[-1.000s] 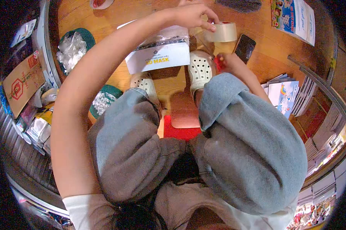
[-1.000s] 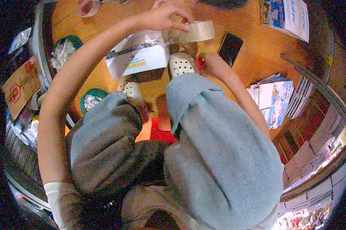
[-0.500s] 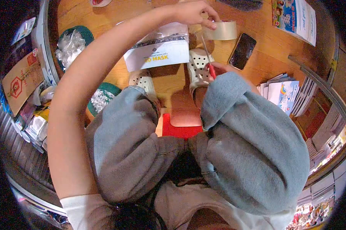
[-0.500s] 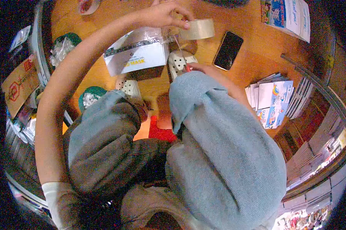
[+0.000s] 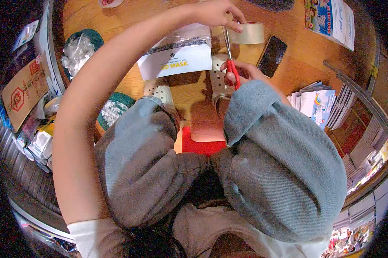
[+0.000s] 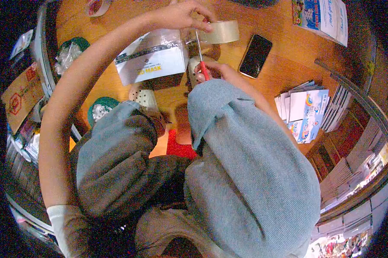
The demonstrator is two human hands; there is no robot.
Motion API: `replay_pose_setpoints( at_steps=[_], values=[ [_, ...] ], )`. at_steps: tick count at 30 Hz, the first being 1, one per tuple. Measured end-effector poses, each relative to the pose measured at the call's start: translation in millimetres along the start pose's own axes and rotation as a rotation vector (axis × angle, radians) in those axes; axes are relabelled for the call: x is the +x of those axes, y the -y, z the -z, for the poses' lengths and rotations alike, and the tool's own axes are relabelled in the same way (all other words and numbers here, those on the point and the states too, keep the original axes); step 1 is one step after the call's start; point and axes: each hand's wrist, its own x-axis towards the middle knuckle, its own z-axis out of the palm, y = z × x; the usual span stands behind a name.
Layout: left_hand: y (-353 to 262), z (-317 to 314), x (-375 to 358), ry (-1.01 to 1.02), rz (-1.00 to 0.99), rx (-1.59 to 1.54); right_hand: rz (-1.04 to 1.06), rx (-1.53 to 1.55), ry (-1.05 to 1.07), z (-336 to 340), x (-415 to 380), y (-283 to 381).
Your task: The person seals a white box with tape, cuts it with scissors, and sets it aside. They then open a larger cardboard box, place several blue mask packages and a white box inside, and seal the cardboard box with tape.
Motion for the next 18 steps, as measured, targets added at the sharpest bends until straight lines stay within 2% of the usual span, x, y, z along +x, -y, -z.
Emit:
replay_pose_setpoints(
  at_steps=[7,10,13,16,18],
  values=[
    [-7.4,1.3,-2.5,-0.012,0.03,0.029,-0.01,0.068,-0.013,-5.8,-1.1,-1.9],
    [-26.0,7.4,-9.7,-0.033,0.097,0.204,-0.033,0.158,-0.052,-10.4,-2.7,-4.2],
    [-2.9,1.1,0.5,0.013,0.041,0.039,-0.134,0.369,-0.101,-13.6,-1.9,-3.4],
    [5.5,-2.4,2.4,-0.034,-0.013,0.1,0.013,0.105,-0.05,-9.1,2.6,-14.0],
    [4.3,-1.3,5.6,-0.024,0.012,-0.02,-0.092,0.296,-0.058,-11.9,1.9,-11.7]
  ],
)
